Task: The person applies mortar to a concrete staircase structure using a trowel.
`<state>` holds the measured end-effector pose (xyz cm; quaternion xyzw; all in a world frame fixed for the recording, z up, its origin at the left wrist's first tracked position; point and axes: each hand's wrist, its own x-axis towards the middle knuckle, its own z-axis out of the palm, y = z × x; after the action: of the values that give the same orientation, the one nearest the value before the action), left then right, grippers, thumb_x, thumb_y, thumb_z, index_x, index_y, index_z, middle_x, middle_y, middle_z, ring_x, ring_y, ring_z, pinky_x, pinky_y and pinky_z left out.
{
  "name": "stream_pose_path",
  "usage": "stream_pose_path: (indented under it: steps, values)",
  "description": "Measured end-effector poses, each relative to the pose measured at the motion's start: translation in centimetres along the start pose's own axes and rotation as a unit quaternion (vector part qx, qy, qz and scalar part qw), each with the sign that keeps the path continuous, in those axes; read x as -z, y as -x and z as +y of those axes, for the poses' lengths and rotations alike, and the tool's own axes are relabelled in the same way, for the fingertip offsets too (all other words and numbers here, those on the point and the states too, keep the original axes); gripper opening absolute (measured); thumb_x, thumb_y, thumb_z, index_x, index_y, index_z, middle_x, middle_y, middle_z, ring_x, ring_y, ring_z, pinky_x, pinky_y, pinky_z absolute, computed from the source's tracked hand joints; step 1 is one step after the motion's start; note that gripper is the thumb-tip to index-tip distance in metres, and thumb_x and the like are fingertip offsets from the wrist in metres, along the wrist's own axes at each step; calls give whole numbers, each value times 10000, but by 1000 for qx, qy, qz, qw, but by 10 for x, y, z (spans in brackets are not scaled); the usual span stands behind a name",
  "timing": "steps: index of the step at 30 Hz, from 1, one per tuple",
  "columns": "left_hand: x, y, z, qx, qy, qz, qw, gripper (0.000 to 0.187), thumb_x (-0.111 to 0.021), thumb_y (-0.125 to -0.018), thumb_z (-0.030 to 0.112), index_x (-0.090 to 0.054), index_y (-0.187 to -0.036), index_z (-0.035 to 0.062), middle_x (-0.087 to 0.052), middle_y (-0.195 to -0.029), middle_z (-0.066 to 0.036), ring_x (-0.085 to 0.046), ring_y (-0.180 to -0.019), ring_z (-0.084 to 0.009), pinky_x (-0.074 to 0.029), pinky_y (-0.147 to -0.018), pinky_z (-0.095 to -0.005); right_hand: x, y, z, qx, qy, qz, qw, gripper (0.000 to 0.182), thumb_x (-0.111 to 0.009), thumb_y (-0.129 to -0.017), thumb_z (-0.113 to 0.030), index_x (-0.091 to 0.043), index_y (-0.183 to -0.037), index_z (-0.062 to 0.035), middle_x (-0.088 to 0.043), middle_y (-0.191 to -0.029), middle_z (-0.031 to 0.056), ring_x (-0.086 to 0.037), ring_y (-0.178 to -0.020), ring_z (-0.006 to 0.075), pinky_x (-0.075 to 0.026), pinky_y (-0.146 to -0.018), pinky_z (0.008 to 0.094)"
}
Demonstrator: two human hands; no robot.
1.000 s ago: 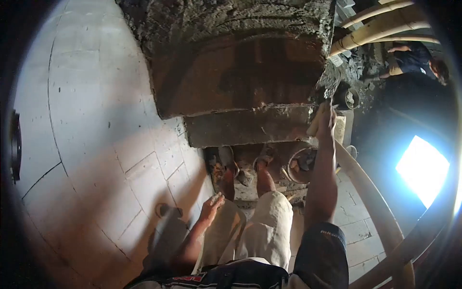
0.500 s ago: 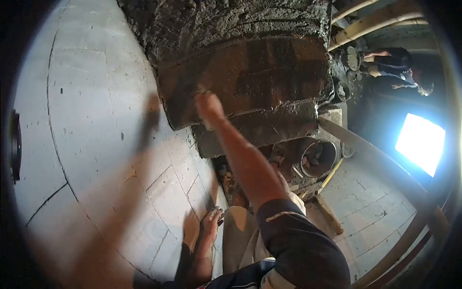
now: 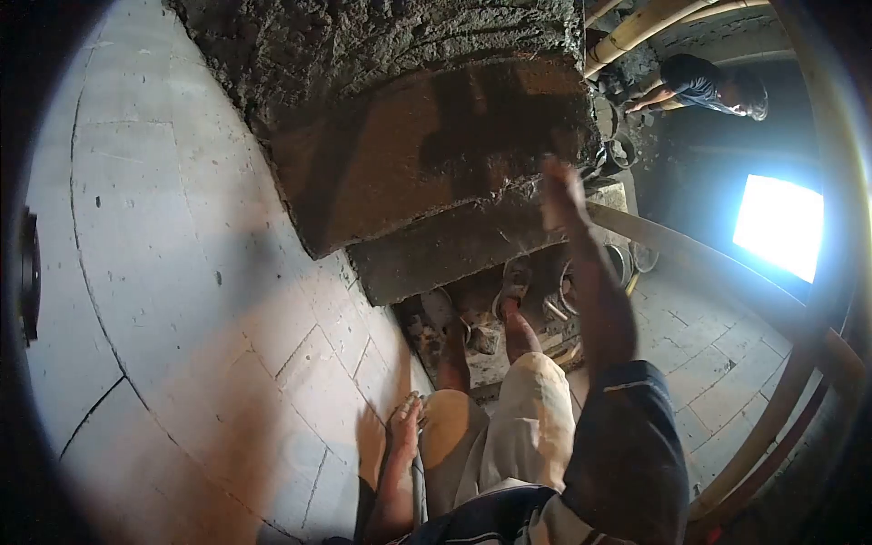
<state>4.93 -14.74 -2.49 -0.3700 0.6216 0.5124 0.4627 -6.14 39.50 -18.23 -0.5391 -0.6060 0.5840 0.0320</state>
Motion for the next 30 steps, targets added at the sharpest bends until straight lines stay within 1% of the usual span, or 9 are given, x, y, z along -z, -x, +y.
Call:
stream_pose_path:
  steps: [3,8,11,13,16,18,25,28,30]
  values:
    - [-5,2,-2,3,1,-1,1000,369,-599,-888,227,-556,-1187,17,-609,-1035,-35,-569,-920,-105,-454,-796,-245,54,-6,-5,-28,-273,0,962,303,-540,-879,-418,-553,-951,-124,-510,-659,16,-525,-528,138,-455,-461,296]
    - [-7,5,5,-11,-35,6,999,377,-598,-890,259,-559,-1183,25,-614,-1036,-25,-576,-920,-110,-450,-792,-247,-63,8,-51,56,-182,-100,977,280,-543,-861,-376,-571,-903,-101,-548,-698,32,-559,-552,161,-468,-476,317]
    - [3,2,4,-6,-32,6,999,397,-625,-872,270,-557,-1189,41,-616,-1022,-26,-584,-889,-97,-449,-758,-239,-188,64,-103,-94,-153,-121,976,327,-485,-886,-385,-575,-836,-75,-563,-702,48,-554,-555,180,-460,-463,367]
    - [4,-3,4,-15,-43,21,999,395,-645,-859,276,-567,-1176,52,-618,-1007,-22,-589,-891,-90,-447,-718,-230,-257,95,-105,43,10,-206,978,339,-478,-886,-376,-603,-783,-78,-566,-648,71,-568,-560,200,-461,-508,391]
    - [-5,-1,29,0,-17,40,999,418,-630,-869,264,-534,-1212,46,-616,-1036,-25,-595,-908,-112,-453,-736,-244,-349,147,-88,332,417,-219,817,249,-477,-817,-172,-682,-867,-39,-648,-923,183,-659,-831,321,-543,-674,424]
    - [-5,0,46,-31,-10,0,999,510,-576,-900,254,-407,-1335,46,-580,-1173,-64,-583,-986,-151,-443,-831,-274,-359,180,-67,278,339,-224,870,322,-424,-880,-237,-588,-1028,-2,-631,-945,224,-639,-884,358,-530,-731,440]
    - [-31,1,99,-48,-14,-55,997,586,-520,-923,255,-257,-1426,110,-466,-1320,-130,-504,-1152,-247,-367,-975,-382,-146,186,-18,125,311,-27,942,302,-474,-893,-301,-580,-938,-22,-605,-932,197,-607,-839,346,-482,-727,448]
    - [-36,-13,89,-22,-40,-60,997,583,-521,-922,250,-261,-1426,118,-469,-1318,-121,-492,-1170,-268,-376,-966,-389,-33,212,38,29,-324,195,926,311,-502,-906,-335,-553,-929,-29,-584,-898,148,-562,-718,211,-462,-591,398]
    - [-44,-14,85,-15,-31,-62,997,553,-519,-923,226,-289,-1412,107,-507,-1270,-122,-534,-1110,-273,-414,-918,-374,66,244,93,-121,19,177,977,387,-474,-917,-396,-541,-979,-20,-561,-894,122,-527,-698,178,-447,-571,394]
